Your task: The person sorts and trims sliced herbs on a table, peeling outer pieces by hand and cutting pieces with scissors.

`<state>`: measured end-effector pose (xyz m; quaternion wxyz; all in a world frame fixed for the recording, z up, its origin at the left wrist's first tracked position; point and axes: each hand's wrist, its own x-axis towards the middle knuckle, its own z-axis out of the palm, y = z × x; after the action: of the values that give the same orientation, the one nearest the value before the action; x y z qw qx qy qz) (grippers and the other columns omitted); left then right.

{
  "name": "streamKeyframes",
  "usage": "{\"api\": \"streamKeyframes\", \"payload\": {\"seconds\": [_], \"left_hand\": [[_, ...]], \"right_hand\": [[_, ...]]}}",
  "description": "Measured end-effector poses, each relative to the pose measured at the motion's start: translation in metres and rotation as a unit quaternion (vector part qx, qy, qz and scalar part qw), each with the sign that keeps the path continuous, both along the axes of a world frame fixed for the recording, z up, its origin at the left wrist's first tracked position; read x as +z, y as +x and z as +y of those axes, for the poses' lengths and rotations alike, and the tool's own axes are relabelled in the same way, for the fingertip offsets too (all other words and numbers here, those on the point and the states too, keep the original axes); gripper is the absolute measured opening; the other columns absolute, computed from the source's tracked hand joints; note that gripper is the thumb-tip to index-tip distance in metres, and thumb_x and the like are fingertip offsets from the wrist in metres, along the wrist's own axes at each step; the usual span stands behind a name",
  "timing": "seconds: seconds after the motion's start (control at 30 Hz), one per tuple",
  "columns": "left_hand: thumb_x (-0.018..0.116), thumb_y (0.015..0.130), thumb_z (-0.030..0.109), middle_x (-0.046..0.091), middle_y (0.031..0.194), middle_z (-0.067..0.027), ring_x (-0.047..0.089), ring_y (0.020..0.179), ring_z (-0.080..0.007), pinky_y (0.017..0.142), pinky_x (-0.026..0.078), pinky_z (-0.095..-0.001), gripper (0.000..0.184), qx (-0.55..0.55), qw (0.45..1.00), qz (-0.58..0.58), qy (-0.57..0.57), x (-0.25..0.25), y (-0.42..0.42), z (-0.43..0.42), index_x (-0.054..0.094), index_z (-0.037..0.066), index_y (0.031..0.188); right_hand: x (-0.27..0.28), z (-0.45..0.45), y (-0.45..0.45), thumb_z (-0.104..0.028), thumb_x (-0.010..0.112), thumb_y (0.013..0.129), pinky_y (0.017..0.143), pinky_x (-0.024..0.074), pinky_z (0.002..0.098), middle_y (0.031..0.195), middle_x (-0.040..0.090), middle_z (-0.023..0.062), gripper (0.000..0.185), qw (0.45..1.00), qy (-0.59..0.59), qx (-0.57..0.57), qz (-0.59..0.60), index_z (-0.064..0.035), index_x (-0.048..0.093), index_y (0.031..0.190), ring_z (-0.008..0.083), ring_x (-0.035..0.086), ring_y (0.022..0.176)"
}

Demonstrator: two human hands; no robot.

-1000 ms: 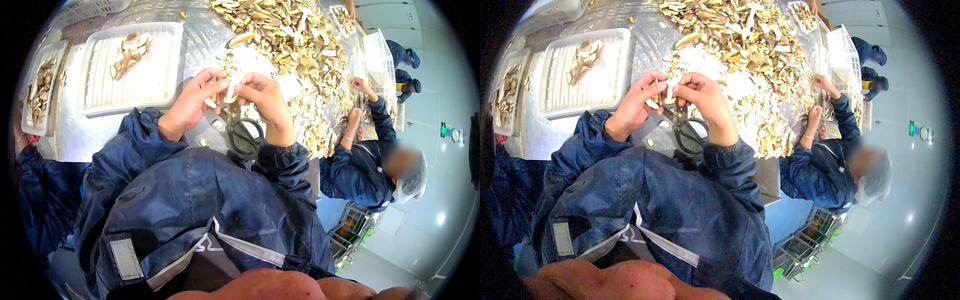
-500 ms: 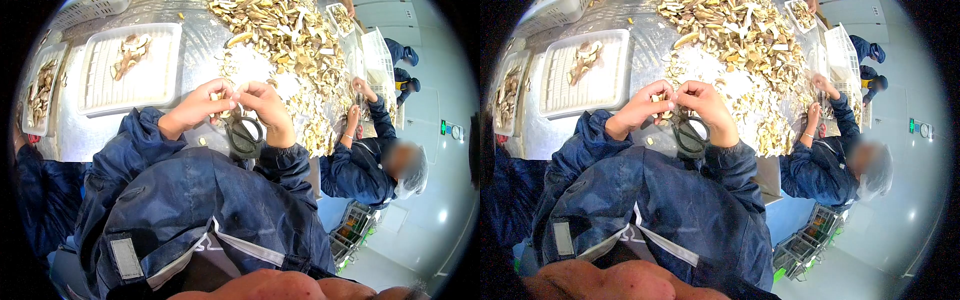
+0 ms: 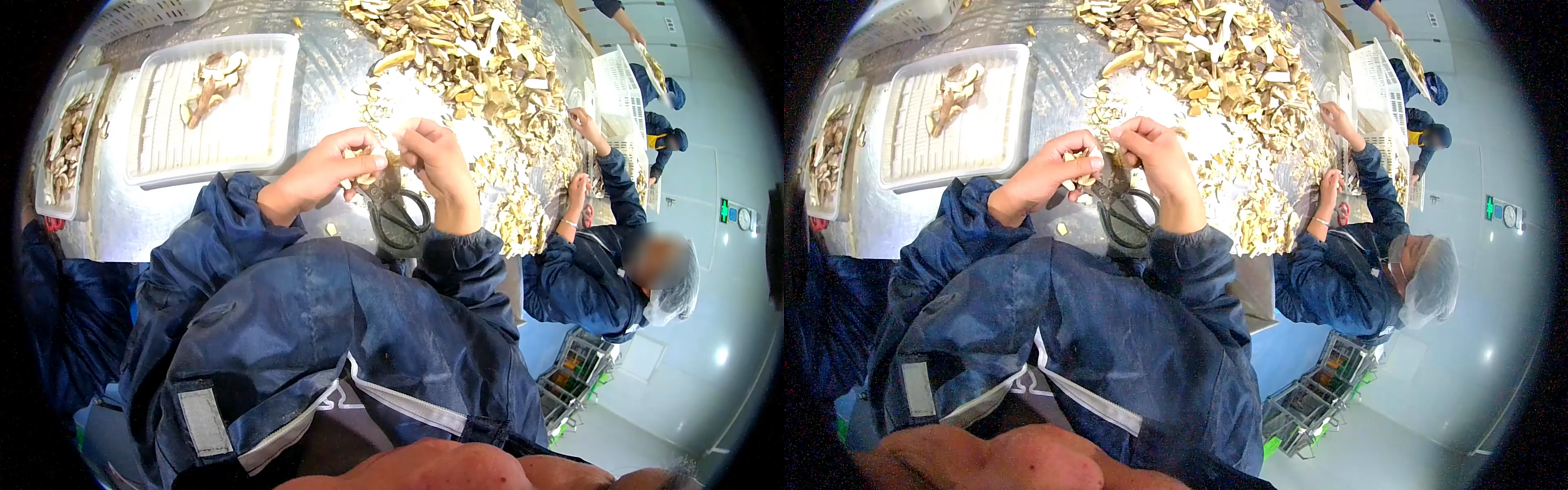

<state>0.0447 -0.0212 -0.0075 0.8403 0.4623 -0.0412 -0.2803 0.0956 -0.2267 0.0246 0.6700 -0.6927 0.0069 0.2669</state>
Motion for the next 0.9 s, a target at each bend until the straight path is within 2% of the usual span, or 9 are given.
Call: {"api": "streamKeyframes", "payload": {"seconds": [0.07,0.17,0.2,0.43,0.6,0.7,0.73,0.83,0.9], "left_hand": [[0.065,0.096,0.021,0.058,0.078,0.0000,0.056,0.065,-0.0077,0.047,0.041,-0.0214,0.012,0.016,0.999,0.034,-0.036,-0.001,0.001,0.001,0.059,0.010,0.095],[0.064,0.097,0.019,0.059,0.080,-0.0014,0.059,0.066,-0.0105,0.047,0.042,-0.0228,0.012,0.055,0.989,0.088,-0.107,-0.008,0.004,0.002,0.058,0.010,0.100],[0.063,0.097,0.019,0.060,0.081,-0.0018,0.059,0.067,-0.0111,0.048,0.042,-0.0231,0.012,0.074,0.985,0.096,-0.122,-0.009,0.005,0.002,0.058,0.009,0.102],[0.057,0.098,0.016,0.063,0.087,-0.0042,0.064,0.072,-0.0149,0.053,0.048,-0.0259,0.019,0.133,0.971,0.122,-0.154,-0.013,0.008,0.009,0.057,0.009,0.116],[0.053,0.099,0.018,0.066,0.098,-0.0074,0.069,0.086,-0.0194,0.063,0.056,-0.0295,0.025,0.140,0.971,0.145,-0.129,-0.008,0.006,0.009,0.054,0.009,0.122],[0.049,0.101,0.022,0.067,0.103,-0.0093,0.069,0.093,-0.0221,0.067,0.058,-0.0315,0.027,0.148,0.968,0.160,-0.125,0.002,0.004,0.006,0.052,0.010,0.125],[0.048,0.102,0.024,0.067,0.104,-0.0097,0.069,0.094,-0.0230,0.069,0.059,-0.0330,0.028,0.156,0.966,0.163,-0.129,0.004,0.003,0.006,0.052,0.009,0.125],[0.046,0.104,0.029,0.067,0.105,-0.0104,0.068,0.098,-0.0254,0.077,0.059,-0.0374,0.031,0.157,0.953,0.165,-0.199,-0.003,0.006,0.006,0.053,0.009,0.125],[0.043,0.105,0.032,0.067,0.106,-0.0104,0.068,0.099,-0.0259,0.078,0.059,-0.0389,0.034,0.149,0.947,0.168,-0.228,-0.009,0.007,0.004,0.054,0.008,0.125]], "right_hand": [[-0.003,-0.003,0.014,-0.018,0.070,0.089,0.059,0.0441,0.0246,0.075,0.065,0.0037,0.020,0.965,-0.223,0.007,-0.138,0.0012,0.070,0.094,0.0110,0.058,0.063],[-0.006,-0.002,0.036,-0.020,0.071,0.087,0.065,0.0495,0.0286,0.076,0.067,0.0080,0.025,0.853,-0.414,0.061,-0.312,0.0014,0.071,0.098,0.0155,0.065,0.067],[-0.013,0.004,0.046,-0.021,0.069,0.085,0.067,0.0509,0.0322,0.078,0.067,0.0118,0.023,0.873,-0.371,0.047,-0.313,-0.0025,0.073,0.099,0.0211,0.067,0.070],[-0.035,0.045,0.075,-0.016,0.068,0.081,0.070,0.0525,0.0397,0.085,0.068,0.0134,0.018,0.776,-0.409,0.060,-0.477,-0.0063,0.073,0.095,0.0308,0.067,0.078],[-0.026,0.038,0.064,-0.020,0.069,0.079,0.070,0.0526,0.0420,0.086,0.069,0.0143,0.014,0.804,-0.455,0.052,-0.379,-0.0064,0.072,0.084,0.0336,0.067,0.080],[-0.019,0.032,0.061,-0.021,0.072,0.078,0.069,0.0529,0.0377,0.083,0.070,0.0146,0.019,0.868,-0.402,0.018,-0.293,-0.0044,0.072,0.086,0.0291,0.069,0.076],[-0.009,0.032,0.059,-0.019,0.075,0.082,0.069,0.0506,0.0269,0.084,0.071,0.0091,0.022,0.908,-0.353,0.024,-0.223,0.0004,0.072,0.092,0.0121,0.065,0.078],[0.016,0.036,0.046,-0.017,0.074,0.084,0.073,0.0499,0.0258,0.086,0.071,0.0091,0.023,0.971,-0.143,0.114,-0.152,0.0020,0.071,0.097,0.0098,0.064,0.080],[0.013,0.039,0.048,-0.015,0.072,0.084,0.075,0.0512,0.0316,0.087,0.070,0.0113,0.021,0.924,-0.236,0.115,-0.280,-0.0046,0.073,0.102,0.0210,0.067,0.082]]}}
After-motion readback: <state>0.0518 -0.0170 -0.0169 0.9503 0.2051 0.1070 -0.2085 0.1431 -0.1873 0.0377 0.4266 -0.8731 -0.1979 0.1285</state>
